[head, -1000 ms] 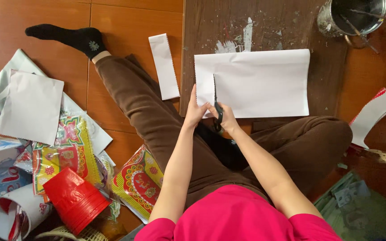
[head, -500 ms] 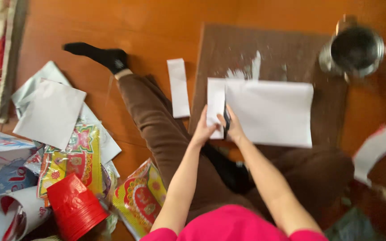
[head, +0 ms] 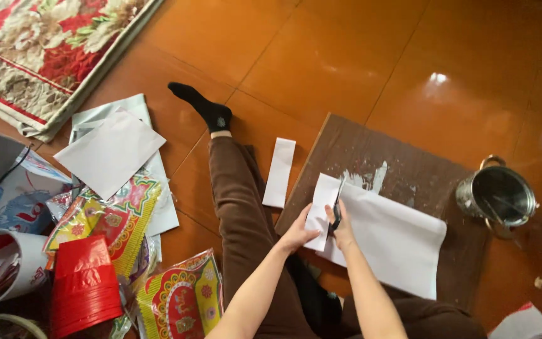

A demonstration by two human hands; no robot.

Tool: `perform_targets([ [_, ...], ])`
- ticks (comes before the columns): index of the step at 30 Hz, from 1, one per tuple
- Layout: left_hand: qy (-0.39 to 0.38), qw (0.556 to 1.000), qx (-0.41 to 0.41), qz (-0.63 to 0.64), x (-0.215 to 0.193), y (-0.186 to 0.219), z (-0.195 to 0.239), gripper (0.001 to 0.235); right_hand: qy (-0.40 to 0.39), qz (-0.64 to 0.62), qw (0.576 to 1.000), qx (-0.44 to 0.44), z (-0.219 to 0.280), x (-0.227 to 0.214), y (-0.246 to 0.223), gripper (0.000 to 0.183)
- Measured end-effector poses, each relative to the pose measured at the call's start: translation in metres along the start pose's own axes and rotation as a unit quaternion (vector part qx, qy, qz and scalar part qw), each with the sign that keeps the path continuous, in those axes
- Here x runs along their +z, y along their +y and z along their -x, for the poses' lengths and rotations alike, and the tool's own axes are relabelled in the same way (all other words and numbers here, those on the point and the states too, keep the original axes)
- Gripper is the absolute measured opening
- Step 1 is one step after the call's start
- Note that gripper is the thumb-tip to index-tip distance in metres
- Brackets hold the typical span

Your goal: Cutting, folding, and attaching paper strips to a decorative animal frame

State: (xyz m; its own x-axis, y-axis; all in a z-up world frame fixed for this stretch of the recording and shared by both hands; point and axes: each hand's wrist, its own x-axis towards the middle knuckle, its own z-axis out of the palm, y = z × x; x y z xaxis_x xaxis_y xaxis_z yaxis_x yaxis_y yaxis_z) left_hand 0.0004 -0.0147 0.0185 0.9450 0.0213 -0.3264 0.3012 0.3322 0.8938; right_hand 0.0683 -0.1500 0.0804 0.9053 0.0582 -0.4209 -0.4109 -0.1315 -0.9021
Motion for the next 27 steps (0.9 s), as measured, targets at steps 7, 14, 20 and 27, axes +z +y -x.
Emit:
perform_targets([
  [7,-0.004,0.999,-0.002,0.05,-0.002,0.01,-0.002,0.115,0.04,-0.024,0.999,0.007,-0.014,0.005,0.006,0.094],
  [14,-0.016,0.998,-0.002,0.068,0.003,0.029,0.009,0.111,-0.012,-0.117,0.99,0.081,-0.04,-0.006,0.001,0.098],
  [20,-0.056,0.997,-0.022,0.049,0.003,0.057,0.024,0.101,-0.023,-0.12,0.992,-0.021,-0.019,0.003,-0.006,0.071],
  [27,-0.064,0.99,-0.067,0.103,0.007,0.068,0.031,0.098,-0.061,-0.097,0.991,-0.067,-0.001,-0.001,-0.026,0.075],
])
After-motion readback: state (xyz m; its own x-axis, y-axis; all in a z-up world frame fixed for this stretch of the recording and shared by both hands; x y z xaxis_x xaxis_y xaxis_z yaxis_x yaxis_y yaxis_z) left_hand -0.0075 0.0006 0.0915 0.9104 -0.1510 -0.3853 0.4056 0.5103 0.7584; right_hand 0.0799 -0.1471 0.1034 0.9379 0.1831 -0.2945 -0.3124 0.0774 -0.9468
